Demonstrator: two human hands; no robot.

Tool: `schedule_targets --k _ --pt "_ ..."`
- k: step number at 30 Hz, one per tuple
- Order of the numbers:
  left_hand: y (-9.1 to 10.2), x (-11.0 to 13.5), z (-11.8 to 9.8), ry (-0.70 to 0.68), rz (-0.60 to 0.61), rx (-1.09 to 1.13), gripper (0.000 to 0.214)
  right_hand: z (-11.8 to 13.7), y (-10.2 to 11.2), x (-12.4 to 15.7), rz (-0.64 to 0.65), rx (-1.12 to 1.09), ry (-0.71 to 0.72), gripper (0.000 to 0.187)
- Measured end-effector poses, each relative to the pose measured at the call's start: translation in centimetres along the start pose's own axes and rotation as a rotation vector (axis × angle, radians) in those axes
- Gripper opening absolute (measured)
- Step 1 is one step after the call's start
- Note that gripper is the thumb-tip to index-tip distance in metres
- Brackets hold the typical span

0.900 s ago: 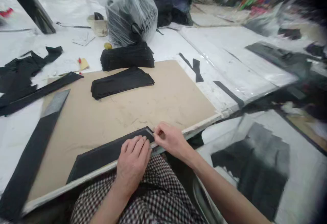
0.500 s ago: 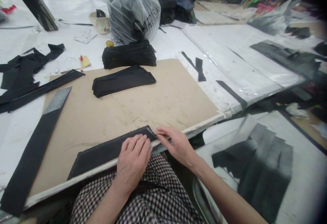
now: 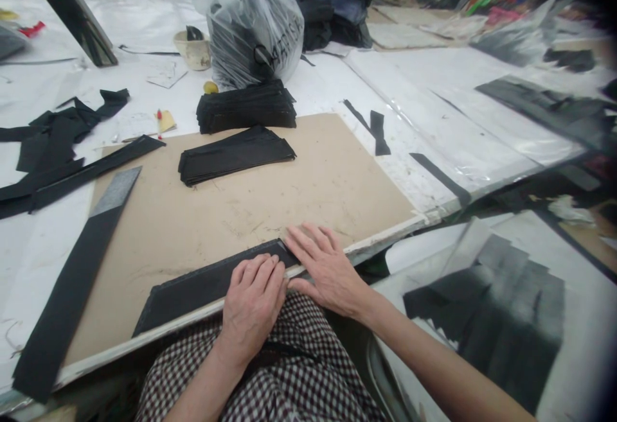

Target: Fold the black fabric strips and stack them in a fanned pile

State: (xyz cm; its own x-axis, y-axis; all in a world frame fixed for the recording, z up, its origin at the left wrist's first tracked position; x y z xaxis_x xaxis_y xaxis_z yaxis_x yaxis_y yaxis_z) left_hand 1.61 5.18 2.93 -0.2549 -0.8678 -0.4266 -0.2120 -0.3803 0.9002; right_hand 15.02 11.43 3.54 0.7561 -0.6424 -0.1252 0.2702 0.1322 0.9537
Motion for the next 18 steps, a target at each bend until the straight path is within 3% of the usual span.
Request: schedule_targets --k 3,9,18 --pt "-0.1 0.1 0.0 -0.006 0.003 -0.001 0.031 -0.2 -0.6 -0.6 0.058 0.026 0.011 0.082" --pt "-0.3 0.2 0.1 -0.013 0.021 -0.014 0.033 -0.2 -1.1 -0.7 0.054 0.04 -0.025 0.081" --pt "0.6 0.5 0.1 -0.012 -0.014 0.081 0.032 0.5 -1.7 4.3 -0.065 0.037 -0.1 0.059"
Point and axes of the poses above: each hand's wrist, its own x-axis away from the middle knuckle, its own y-axis out of the back of the hand, z = x × y, the point moved 6 cm from there along -x, towards the middle knuckle, and after that the axes turned 9 degrees about -x, right-handed, at the moved point
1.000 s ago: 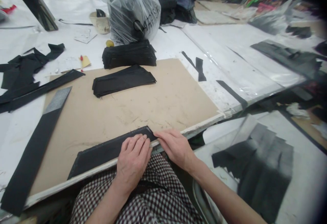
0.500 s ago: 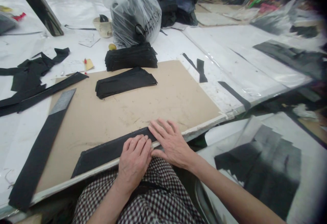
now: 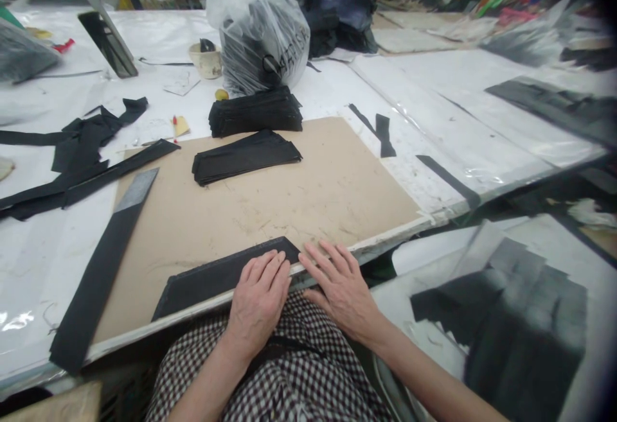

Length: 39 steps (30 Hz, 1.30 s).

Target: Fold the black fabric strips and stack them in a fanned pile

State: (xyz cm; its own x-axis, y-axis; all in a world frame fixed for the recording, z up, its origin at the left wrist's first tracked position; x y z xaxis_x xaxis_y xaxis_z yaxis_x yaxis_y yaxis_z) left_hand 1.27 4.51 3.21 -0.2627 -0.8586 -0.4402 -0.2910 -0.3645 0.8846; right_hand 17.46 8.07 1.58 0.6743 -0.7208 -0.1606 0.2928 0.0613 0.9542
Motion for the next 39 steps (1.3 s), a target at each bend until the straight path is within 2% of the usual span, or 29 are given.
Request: schedule_targets --k 3,7,9,11,13,16,19,22,28,34,37,39 --pt "1.9 1.0 1.5 0.052 -0.023 0.162 0.031 -0.9 1.6 0.4 -0.047 -0.153 0.017 0.035" --pt "6.1 4.5 6.8 0.35 -0.096 0.191 0.025 -1.1 3.9 -1.6 -0.259 -0.253 -0.011 0.024" --pt "8.4 7.0 9.8 0.518 -0.128 0.087 0.017 1.1 3.7 -3.5 -0.303 -0.254 0.056 0.02" --pt "10.2 9.5 12.3 0.642 -0.126 -0.034 0.012 5.1 2.7 -5.6 -0.244 -0.306 0.2 0.027" --pt "11.1 11.3 13.9 0.702 -0.082 -0.115 0.009 9.7 1.4 -7.3 -0.147 -0.356 0.363 0.03" --pt "10.8 12.5 14.9 0.714 -0.015 -0.147 0.009 15.2 -1.0 -9.3 -0.023 -0.337 0.497 0.032" --pt "10.2 12.3 14.9 0.708 -0.01 -0.154 0.008 17.7 -3.0 -10.4 0.024 -0.261 0.502 0.03" --pt "9.8 11.6 14.8 0.711 -0.008 -0.131 0.009 18.1 -3.9 -10.8 0.013 -0.216 0.461 0.028" --pt "10.0 11.0 14.8 0.759 0.01 0.02 0.014 17.8 -3.8 -10.5 0.011 -0.236 0.419 0.029" --pt "9.8 11.7 15.3 0.97 0.057 0.344 0.017 17.8 -4.0 -10.4 -0.004 -0.255 0.412 0.032" --pt "9.3 12.3 15.9 1.093 0.023 0.582 0.023 17.7 -4.0 -10.3 -0.014 -0.258 0.412 0.033" --pt "9.1 12.6 16.3 1.134 -0.025 0.648 0.034 17.7 -4.0 -10.3 -0.018 -0.259 0.412 0.034"
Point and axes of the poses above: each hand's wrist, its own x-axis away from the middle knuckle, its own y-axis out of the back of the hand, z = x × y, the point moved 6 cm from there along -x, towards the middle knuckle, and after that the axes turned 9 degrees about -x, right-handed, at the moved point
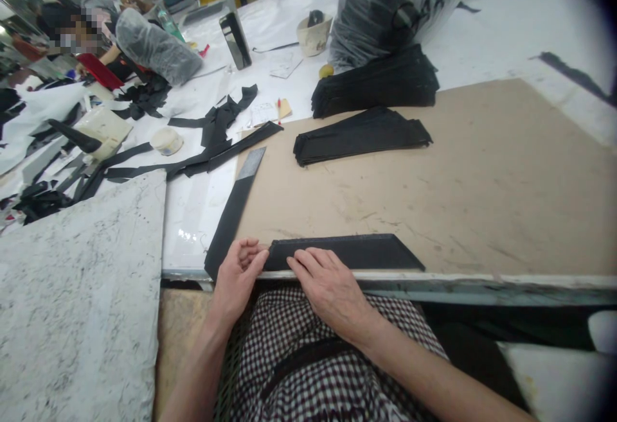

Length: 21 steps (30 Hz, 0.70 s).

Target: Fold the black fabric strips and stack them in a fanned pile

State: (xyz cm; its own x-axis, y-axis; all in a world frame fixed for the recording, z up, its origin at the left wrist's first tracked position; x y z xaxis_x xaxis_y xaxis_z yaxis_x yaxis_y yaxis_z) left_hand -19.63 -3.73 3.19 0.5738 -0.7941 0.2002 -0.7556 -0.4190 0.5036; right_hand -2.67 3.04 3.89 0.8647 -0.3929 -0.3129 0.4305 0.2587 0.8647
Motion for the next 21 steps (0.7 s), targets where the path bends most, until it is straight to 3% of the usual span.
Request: schedule_targets --k 3,12,17,21 --pt "-0.1 -0.1 0.2 -0.026 -0.052 -0.025 0.045 0.0 -0.1 0.0 -0.006 -0.002 -0.003 0.035" --pt "-0.8 0.8 -0.7 -0.192 -0.172 -0.342 0.034 0.0 0.3 -0.3 -0.001 0.003 -0.021 0.037" --pt "-1.5 2.0 -1.1 -0.401 -0.255 -0.561 0.028 0.0 0.1 -0.9 0.053 0.006 -0.049 0.045" --pt "-2.4 3.2 -1.7 -0.625 -0.24 -0.767 0.033 -0.1 -0.1 -1.1 0.058 -0.003 -0.07 0.046"
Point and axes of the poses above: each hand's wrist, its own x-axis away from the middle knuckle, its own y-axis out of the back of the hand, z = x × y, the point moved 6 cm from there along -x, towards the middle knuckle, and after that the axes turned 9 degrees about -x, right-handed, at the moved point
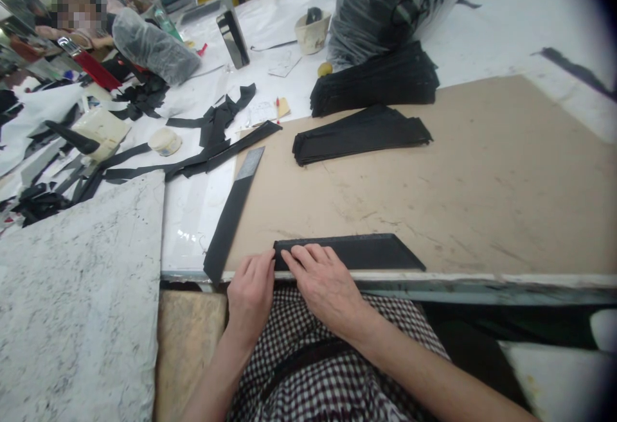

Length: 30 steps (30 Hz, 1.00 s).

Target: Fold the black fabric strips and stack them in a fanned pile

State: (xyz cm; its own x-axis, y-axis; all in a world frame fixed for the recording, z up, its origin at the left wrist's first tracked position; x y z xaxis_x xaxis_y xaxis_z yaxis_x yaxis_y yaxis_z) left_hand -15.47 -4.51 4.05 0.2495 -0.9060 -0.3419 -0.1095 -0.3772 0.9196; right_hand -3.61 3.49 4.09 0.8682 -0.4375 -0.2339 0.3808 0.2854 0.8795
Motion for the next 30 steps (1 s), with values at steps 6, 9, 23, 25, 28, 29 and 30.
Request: schedule_targets --k 6,9,23,25,28,29,30 --pt "0.9 -0.4 0.4 -0.016 -0.032 0.067 0.031 0.0 -0.1 0.2 0.001 0.005 -0.012 0.047" --pt "0.8 -1.3 1.2 0.082 -0.036 0.056 0.034 0.1 -0.1 0.2 -0.005 0.012 -0.018 0.048" --pt "-0.6 -1.1 -0.7 -0.191 0.009 -0.355 0.041 0.0 -0.2 0.3 0.033 0.019 -0.039 0.043" --pt "-0.7 -1.2 -0.7 -0.195 0.04 -0.356 0.042 0.0 -0.2 0.3 0.04 0.021 -0.042 0.043" --pt "-0.6 -1.1 -0.1 -0.145 0.071 -0.241 0.043 0.1 -0.2 0.2 0.039 0.015 -0.043 0.042" --pt "-0.4 -0.9 0.2 -0.111 0.068 -0.186 0.045 0.1 -0.2 0.2 0.038 0.011 -0.042 0.043" --pt "-0.2 -0.7 0.6 -0.074 0.056 -0.137 0.047 0.1 -0.1 0.2 0.036 0.009 -0.041 0.043"
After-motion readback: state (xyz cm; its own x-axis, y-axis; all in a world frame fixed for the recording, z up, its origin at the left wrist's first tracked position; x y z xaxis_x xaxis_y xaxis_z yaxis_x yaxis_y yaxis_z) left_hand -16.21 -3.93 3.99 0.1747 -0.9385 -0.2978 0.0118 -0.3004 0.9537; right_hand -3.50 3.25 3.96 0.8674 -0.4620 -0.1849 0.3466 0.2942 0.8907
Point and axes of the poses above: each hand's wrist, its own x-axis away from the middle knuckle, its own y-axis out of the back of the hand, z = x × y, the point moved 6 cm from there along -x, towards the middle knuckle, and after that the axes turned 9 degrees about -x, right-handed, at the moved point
